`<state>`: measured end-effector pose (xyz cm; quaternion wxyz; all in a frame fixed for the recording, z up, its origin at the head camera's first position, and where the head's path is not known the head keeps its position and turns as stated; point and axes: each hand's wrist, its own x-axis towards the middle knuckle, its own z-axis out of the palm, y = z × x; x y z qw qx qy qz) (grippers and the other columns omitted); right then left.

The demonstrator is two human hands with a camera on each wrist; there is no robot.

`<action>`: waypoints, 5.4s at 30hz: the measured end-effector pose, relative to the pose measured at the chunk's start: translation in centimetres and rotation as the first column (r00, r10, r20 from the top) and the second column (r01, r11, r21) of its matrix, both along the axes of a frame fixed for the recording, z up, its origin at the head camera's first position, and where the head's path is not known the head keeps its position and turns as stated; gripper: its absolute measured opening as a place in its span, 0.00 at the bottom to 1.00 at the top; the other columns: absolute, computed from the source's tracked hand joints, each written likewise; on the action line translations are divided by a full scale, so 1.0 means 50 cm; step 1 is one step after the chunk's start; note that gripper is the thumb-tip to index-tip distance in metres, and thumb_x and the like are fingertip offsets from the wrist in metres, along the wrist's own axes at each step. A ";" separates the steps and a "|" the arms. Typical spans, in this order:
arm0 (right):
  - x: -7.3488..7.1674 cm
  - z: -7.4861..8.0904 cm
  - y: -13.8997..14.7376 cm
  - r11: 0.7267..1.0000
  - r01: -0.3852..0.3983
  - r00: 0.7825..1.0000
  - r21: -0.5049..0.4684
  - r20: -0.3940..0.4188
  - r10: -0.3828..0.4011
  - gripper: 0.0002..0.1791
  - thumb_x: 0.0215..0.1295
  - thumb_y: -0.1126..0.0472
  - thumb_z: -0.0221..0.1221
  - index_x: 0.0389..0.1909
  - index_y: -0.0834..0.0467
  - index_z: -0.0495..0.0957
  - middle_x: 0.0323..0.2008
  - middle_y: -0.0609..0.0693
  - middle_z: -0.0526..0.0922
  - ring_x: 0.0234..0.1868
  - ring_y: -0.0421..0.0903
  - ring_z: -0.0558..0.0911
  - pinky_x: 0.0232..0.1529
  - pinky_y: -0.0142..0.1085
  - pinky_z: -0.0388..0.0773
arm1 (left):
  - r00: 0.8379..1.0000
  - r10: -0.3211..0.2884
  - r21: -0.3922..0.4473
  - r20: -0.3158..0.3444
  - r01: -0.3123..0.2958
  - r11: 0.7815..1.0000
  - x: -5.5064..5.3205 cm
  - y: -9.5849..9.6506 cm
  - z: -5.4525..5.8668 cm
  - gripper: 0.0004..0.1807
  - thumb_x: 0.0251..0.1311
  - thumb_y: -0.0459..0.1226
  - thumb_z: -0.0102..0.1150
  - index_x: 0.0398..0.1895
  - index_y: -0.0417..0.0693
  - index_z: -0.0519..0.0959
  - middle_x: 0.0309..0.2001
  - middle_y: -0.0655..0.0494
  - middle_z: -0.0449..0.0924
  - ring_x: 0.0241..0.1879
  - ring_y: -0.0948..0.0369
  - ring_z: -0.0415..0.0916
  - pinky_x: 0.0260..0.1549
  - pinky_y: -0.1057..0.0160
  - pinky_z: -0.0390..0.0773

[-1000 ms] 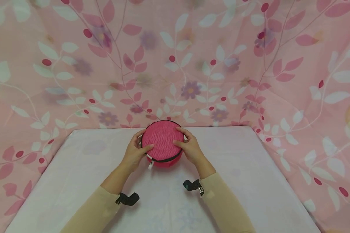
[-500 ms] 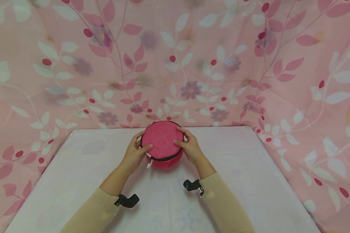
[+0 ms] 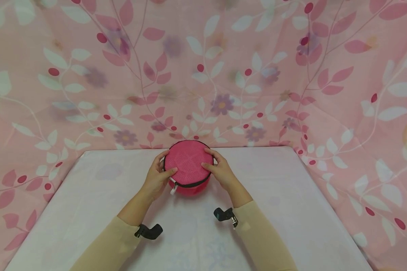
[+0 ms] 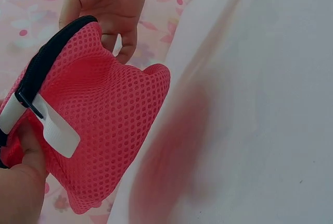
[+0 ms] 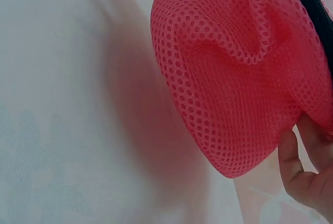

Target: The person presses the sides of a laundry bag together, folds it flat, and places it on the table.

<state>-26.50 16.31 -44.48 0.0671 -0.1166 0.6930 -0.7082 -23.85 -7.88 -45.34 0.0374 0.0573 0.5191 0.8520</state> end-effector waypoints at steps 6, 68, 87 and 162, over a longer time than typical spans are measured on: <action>0.003 0.011 0.002 0.999 -0.005 1.000 0.035 0.001 0.005 0.33 0.69 0.71 0.59 0.74 0.60 0.62 0.74 0.59 0.57 0.54 0.53 0.78 0.49 0.32 0.80 | 1.000 0.002 0.006 -0.008 -0.002 1.000 -0.003 0.001 -0.001 0.43 0.58 0.16 0.59 0.75 0.50 0.59 0.68 0.45 0.66 0.57 0.56 0.76 0.50 0.62 0.81; 0.007 -0.012 -0.004 0.969 0.011 0.987 -0.247 0.160 0.030 0.40 0.67 0.76 0.57 0.77 0.54 0.58 0.75 0.55 0.57 0.68 0.55 0.65 0.47 0.39 0.82 | 0.996 -0.076 -0.145 -0.046 0.068 0.987 -0.003 0.007 -0.045 0.45 0.61 0.19 0.60 0.78 0.55 0.55 0.75 0.53 0.58 0.60 0.54 0.71 0.42 0.67 0.82; 0.013 0.005 0.005 0.983 -0.144 0.983 0.109 0.126 0.130 0.42 0.71 0.66 0.59 0.79 0.45 0.51 0.76 0.58 0.52 0.65 0.63 0.72 0.50 0.51 0.81 | 0.999 -0.036 0.028 -0.004 0.036 0.999 -0.004 0.013 -0.035 0.47 0.57 0.15 0.56 0.77 0.56 0.57 0.73 0.51 0.58 0.62 0.52 0.68 0.47 0.64 0.82; 0.011 -0.047 -0.008 0.961 -0.116 0.989 -0.251 0.061 0.135 0.42 0.69 0.77 0.54 0.79 0.51 0.51 0.78 0.53 0.47 0.74 0.57 0.56 0.59 0.37 0.76 | 0.997 -0.077 0.069 0.034 0.074 0.995 0.000 0.027 -0.053 0.47 0.58 0.14 0.56 0.78 0.56 0.56 0.75 0.50 0.54 0.68 0.49 0.62 0.52 0.62 0.80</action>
